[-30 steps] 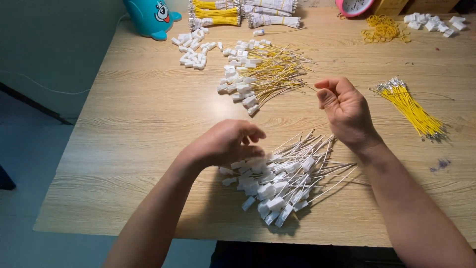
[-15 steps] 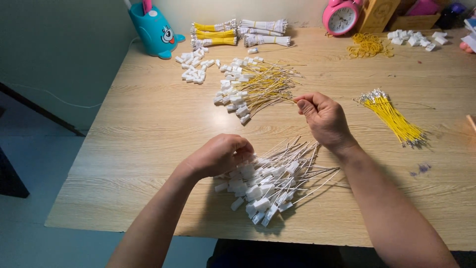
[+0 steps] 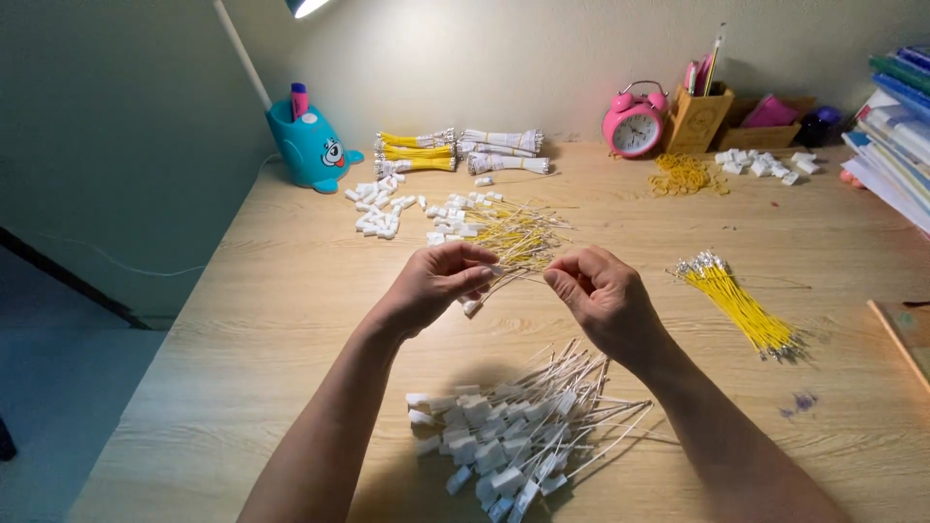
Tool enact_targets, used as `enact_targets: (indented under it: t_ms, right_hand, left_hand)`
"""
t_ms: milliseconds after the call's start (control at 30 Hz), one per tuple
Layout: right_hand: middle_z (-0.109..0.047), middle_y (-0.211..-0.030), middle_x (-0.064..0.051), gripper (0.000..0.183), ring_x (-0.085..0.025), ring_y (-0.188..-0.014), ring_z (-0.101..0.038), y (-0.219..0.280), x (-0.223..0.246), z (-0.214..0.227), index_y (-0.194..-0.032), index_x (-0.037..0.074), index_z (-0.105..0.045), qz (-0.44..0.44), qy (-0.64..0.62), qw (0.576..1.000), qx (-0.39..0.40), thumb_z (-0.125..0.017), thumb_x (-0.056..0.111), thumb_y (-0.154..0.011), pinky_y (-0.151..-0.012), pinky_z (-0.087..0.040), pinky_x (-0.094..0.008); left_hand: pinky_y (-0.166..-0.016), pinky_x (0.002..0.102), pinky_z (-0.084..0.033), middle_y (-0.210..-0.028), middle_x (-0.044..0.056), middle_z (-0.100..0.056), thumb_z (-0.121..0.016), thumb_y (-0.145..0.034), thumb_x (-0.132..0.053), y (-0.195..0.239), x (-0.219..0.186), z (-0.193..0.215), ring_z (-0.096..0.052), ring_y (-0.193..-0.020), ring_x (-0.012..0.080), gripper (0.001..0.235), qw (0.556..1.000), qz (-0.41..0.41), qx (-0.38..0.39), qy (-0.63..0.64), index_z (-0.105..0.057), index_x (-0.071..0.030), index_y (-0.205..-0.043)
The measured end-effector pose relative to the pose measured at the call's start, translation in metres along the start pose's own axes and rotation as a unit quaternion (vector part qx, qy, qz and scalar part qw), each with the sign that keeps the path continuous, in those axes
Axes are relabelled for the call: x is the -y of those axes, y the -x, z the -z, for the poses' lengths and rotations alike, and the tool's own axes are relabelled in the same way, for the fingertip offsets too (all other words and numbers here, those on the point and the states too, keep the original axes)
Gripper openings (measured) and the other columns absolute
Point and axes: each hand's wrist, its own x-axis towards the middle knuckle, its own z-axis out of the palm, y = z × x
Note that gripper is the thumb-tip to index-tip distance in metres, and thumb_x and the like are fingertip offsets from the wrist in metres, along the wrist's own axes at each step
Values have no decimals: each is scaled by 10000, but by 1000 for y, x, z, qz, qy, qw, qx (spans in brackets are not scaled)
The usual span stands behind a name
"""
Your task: The person inserts the exposed metal tips of yellow and white LED wires into small white plastic connectors. They handle the components by hand, picking up a connector and a wire, then pushing the wire into the connector to secure it.
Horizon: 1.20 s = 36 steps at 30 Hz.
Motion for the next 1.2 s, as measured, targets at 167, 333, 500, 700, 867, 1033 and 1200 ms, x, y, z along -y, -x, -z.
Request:
enact_targets:
  t_ms: [167,333,500,700,867,1033,1200]
  right_hand:
    - [-592,-675,-92,83,-173,-580,-568,-30,-4,-15,-882,106,-737,30,63,997,40,-709,185,-886,-566,-489,-304]
    - [-571,-634,-76,71,-169,-580,-550,-50,-26,-33,-831,120,-721,20,86,994,69,-690,165,-876,-562,-473,-299]
    - [-565,-611,-74,102,-177,-581,-548,-67,-36,-42,-785,118,-705,26,102,990,95,-698,175,-870,-559,-470,-294]
    - [-549,-593,-74,86,-135,-602,-524,-70,-35,-36,-758,114,-711,-40,86,987,132,-699,159,-831,-580,-468,-274]
    - [-566,-586,-92,92,-160,-596,-550,-64,-37,-33,-734,102,-707,-64,96,984,135,-715,155,-808,-570,-472,-286]
    - [-570,-579,-81,96,-147,-595,-549,-65,-40,-31,-721,109,-707,-81,92,984,127,-717,160,-801,-573,-472,-278]
    - [-605,-613,-76,54,-118,-619,-567,-62,-33,-33,-753,103,-728,-88,66,985,129,-724,131,-799,-573,-469,-248]
  left_hand:
    - [-702,287,-625,-891,141,-721,-731,-859,-84,-17,21,0,-721,-769,178,302,987,24,-35,156,-670,-19,-1147]
    - [-683,311,-638,-884,172,-722,-682,-898,-83,-22,36,7,-736,-754,212,274,959,56,-50,274,-653,-8,-1160]
    - [-673,315,-641,-883,177,-720,-675,-912,-140,-27,41,7,-739,-761,222,254,947,67,-53,311,-649,-11,-1129]
    - [-674,288,-637,-941,210,-710,-658,-923,-159,-28,48,9,-736,-781,225,265,939,66,-59,332,-638,11,-1125]
    - [-672,293,-640,-938,230,-706,-658,-920,-149,-23,43,3,-737,-780,241,276,937,70,-61,335,-632,26,-1131]
    - [-670,297,-642,-926,246,-705,-659,-916,-149,-23,36,2,-738,-773,250,278,939,74,-62,329,-631,31,-1126]
    - [-676,300,-643,-911,253,-702,-671,-904,-118,-21,37,-1,-736,-771,262,279,942,69,-62,324,-629,29,-1137]
